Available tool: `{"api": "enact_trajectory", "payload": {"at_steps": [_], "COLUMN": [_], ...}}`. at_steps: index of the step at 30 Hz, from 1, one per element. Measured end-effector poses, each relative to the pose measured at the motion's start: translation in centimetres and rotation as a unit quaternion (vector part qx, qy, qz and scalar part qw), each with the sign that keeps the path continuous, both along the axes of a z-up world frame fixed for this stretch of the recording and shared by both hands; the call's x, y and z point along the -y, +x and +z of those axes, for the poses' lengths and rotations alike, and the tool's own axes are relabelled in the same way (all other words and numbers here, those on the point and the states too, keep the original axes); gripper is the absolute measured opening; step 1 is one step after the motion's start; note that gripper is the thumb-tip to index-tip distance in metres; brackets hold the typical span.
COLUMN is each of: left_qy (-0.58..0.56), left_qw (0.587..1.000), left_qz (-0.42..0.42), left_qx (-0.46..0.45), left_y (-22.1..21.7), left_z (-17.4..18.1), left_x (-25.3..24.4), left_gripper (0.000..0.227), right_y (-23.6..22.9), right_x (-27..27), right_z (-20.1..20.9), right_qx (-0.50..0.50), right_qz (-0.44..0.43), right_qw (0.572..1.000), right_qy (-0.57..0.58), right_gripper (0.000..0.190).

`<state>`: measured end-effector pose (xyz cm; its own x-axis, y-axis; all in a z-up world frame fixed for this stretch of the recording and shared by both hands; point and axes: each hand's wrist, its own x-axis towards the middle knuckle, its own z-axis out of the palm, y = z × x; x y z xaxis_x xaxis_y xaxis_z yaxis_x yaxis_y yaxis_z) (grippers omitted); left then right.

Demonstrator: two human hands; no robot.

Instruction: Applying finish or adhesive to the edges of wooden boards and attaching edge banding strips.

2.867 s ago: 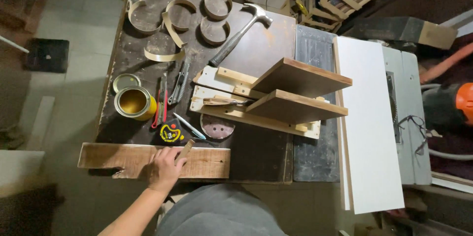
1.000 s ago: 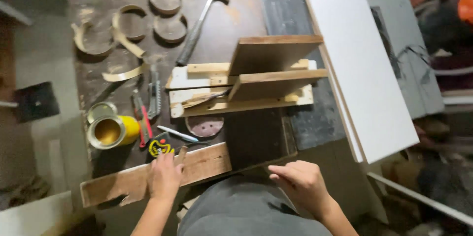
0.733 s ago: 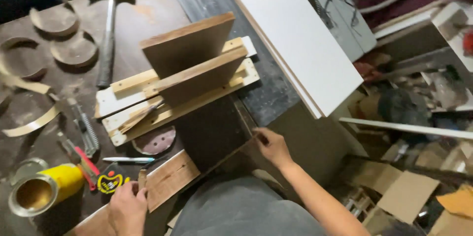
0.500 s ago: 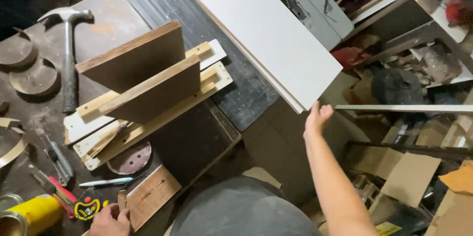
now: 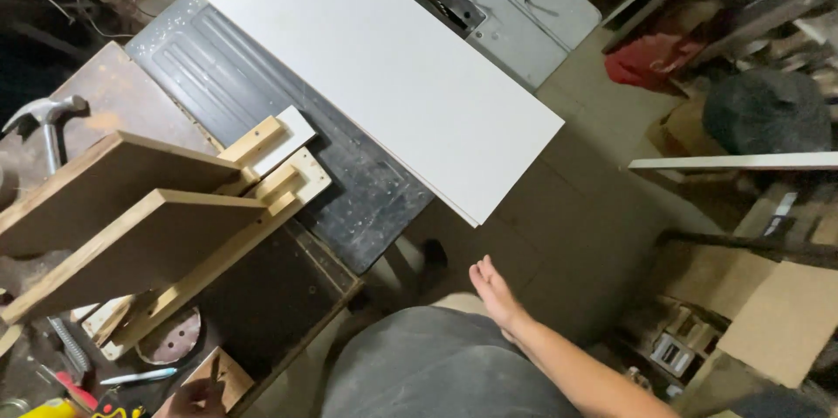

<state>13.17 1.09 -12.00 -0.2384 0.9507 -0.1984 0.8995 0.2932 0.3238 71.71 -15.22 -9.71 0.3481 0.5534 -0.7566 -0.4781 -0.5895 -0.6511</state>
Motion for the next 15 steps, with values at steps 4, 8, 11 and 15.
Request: {"api": "enact_trajectory", "payload": {"at_steps": [4,8,11,15], "left_qy": [-0.146,-0.143,-0.144,-0.2], "left_qw": [0.976,0.979,0.975,0.93], "left_qz": [-0.105,-0.128,-0.135,-0.263], "left_qx": [-0.12,-0.073,0.106,0.159], "left_y": [8.1,29.9,37.2,48.6], "left_z": [2.9,12.4,8.7,11.0], "left_x": [-2.0,-0.7,-1.0,-0.5], "left_gripper": [0.031,0.033,0.015,0.02], "right_y": [12.7,26.0,31.0,32.3], "right_x": [0.6,-4.9,-9.0,-10.3], "right_z": [-5.6,-7.1,-6.2,-9.1], "right_qx": [0.165,0.327,0.376,0.445], "right_qz": [-0.07,-0.147,-0.079,-0.018], "right_qw": [0.984,0.924,0.907,0.877], "right_qy": [-0.002,0.13,0.174,0.181], "right_gripper": [0.065,0.04,0.052,0.039]}}
